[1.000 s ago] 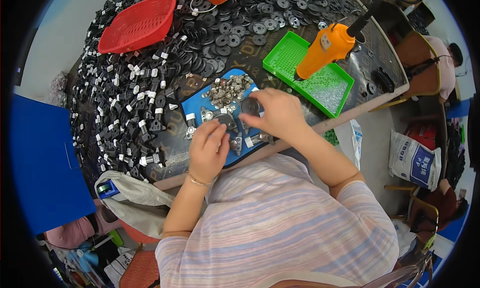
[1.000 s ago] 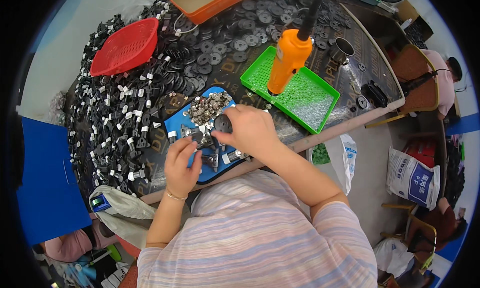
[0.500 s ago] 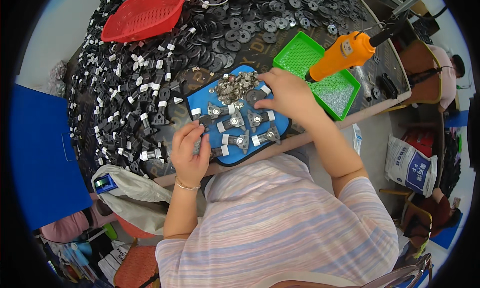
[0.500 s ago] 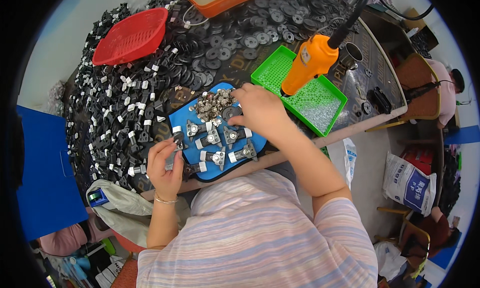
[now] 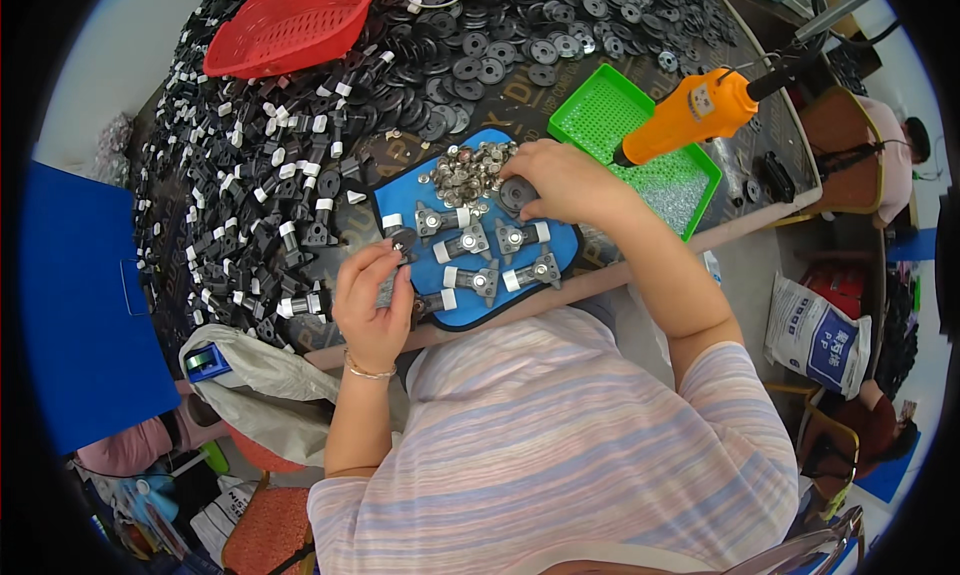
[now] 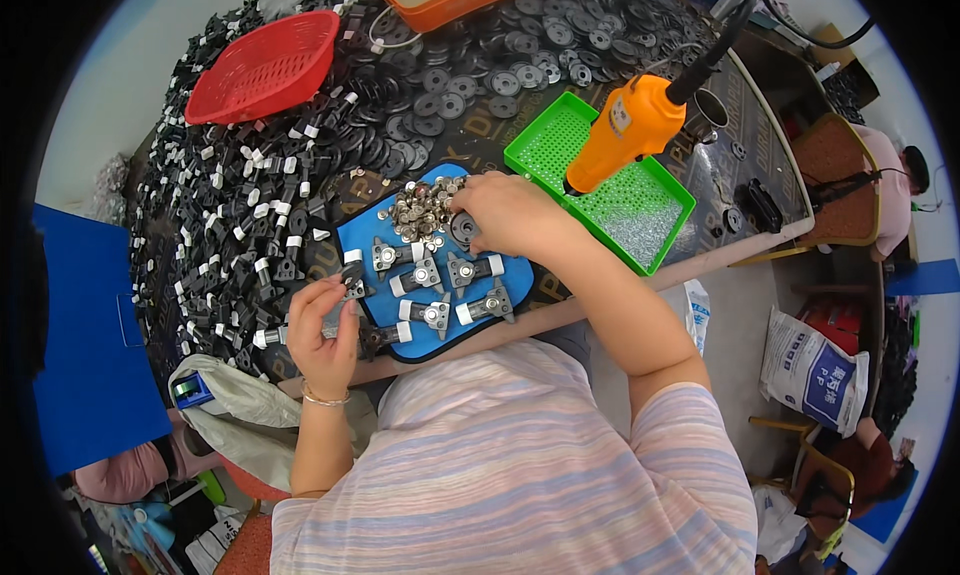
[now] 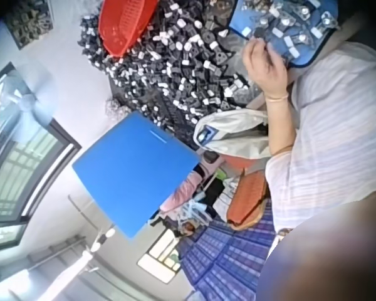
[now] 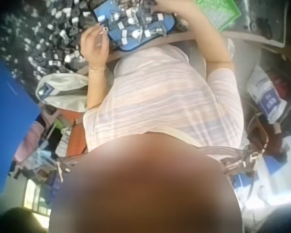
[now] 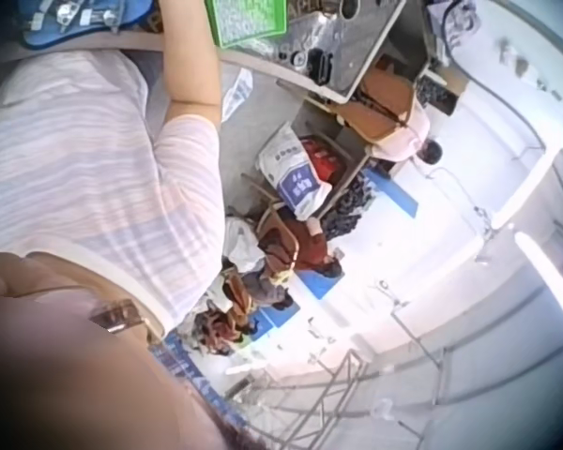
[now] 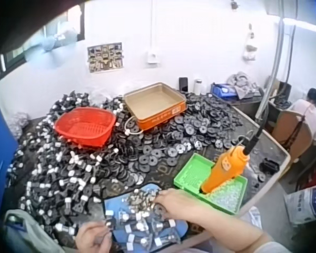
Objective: Assemble small electronic motor components on a factory workbench using an electric screwdriver.
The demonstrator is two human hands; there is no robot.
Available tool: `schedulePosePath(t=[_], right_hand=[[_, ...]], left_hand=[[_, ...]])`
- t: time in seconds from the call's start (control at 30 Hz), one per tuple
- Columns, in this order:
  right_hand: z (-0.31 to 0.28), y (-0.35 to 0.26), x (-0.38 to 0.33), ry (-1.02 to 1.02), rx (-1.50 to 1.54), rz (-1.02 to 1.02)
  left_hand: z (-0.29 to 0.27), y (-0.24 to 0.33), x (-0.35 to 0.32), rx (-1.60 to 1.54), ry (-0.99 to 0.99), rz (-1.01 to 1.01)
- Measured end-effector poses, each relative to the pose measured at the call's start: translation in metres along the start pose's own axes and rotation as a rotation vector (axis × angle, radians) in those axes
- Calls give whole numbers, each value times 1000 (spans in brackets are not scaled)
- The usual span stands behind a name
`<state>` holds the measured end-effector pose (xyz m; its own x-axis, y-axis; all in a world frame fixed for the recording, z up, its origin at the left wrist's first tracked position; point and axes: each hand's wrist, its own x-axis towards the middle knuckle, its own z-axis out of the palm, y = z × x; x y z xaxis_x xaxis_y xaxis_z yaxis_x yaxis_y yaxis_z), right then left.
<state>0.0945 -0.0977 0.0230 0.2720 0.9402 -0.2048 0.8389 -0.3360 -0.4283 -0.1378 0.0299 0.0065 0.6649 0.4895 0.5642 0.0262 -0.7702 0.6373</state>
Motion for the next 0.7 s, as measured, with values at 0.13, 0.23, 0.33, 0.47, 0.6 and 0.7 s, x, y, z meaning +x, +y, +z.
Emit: schedulePosePath(t=[0.13,0.23,0.33,0.47,0.6,0.7], right_hand=[[-2,-5,-4,19,-41,18],[0,-5,-5,28,-38,7],[1,-3,-5,43,-42,-1],[1,-2,-5,57,-70,6],[1,-3,-6,61,-78,4],[1,-4,-6,53,-88,-2]], left_hand=[[1,2,1,-15,0,7],[2,3,2,-26,-7,20],[2,4,2,-30,-4,18],[3,5,2,-34,-8,23],[3,5,0,-49,-10,10],[3,5,0,-50,-9,21]])
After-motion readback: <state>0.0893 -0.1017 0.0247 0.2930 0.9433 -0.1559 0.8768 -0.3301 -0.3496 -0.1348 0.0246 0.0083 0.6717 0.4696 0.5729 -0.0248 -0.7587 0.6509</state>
